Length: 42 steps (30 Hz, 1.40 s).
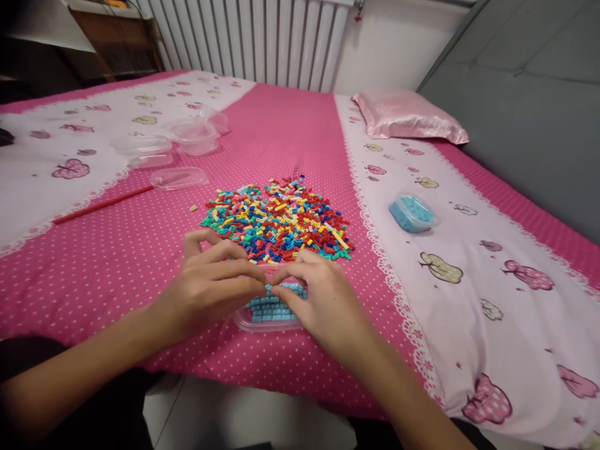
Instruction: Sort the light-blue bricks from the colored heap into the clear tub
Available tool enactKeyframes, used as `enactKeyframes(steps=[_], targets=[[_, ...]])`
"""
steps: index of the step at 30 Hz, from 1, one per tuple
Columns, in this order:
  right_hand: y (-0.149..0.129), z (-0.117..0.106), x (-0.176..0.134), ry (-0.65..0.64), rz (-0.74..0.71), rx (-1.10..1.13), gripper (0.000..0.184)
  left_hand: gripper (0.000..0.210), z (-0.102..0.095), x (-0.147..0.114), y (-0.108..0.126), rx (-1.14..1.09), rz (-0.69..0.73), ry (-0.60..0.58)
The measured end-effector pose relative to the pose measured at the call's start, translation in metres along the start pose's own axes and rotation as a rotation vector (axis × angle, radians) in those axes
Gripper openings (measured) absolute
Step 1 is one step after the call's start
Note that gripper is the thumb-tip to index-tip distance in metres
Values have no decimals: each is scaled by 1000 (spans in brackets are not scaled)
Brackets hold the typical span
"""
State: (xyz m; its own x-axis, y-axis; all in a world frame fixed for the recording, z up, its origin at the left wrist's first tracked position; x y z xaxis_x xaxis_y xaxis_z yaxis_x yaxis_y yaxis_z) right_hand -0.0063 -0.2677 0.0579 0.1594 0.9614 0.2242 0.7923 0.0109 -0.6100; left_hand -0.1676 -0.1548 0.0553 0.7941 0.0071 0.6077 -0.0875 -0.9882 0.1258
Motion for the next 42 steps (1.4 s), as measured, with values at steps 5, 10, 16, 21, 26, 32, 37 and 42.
enactKeyframes(steps=[5,10,16,21,26,32,37,42], targets=[[-1,4,1,40,-38,-70,14,16,3,1,-1,4,-13,-19],[-1,3,2,34,-65,-100,12,21,8,-1,-2,2,-44,-6],[1,1,5,-25,-75,-107,12,15,14,-2,-4,-69,-98,-12],[5,-1,8,-48,-67,-108,11,14,15,-1,-7,-105,-139,-39],[8,3,9,-52,-60,-124,11,13,17,-1,-10,-116,-137,-42],[10,0,12,-108,-71,-126,8,11,15,-2,-12,-144,-139,-47],[16,-9,15,-252,-90,-186,8,21,-2,-2,-20,-229,-189,-150],[21,-3,13,-367,-78,-310,8,35,-7,-5,-20,-227,25,-330]])
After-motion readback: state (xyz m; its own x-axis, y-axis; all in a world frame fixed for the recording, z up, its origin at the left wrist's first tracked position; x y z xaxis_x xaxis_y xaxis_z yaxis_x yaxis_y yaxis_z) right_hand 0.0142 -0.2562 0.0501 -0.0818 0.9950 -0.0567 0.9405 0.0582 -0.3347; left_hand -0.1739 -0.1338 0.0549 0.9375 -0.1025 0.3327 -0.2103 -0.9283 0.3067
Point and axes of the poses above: each hand's wrist, its own x-axis towards the middle knuckle, its own z-axis out of the palm, y = z × x, the point moved 2 cm from there along x, towards the middle knuckle, and after that the axes turned 2 degrees about -x, right-handed, at the moved point
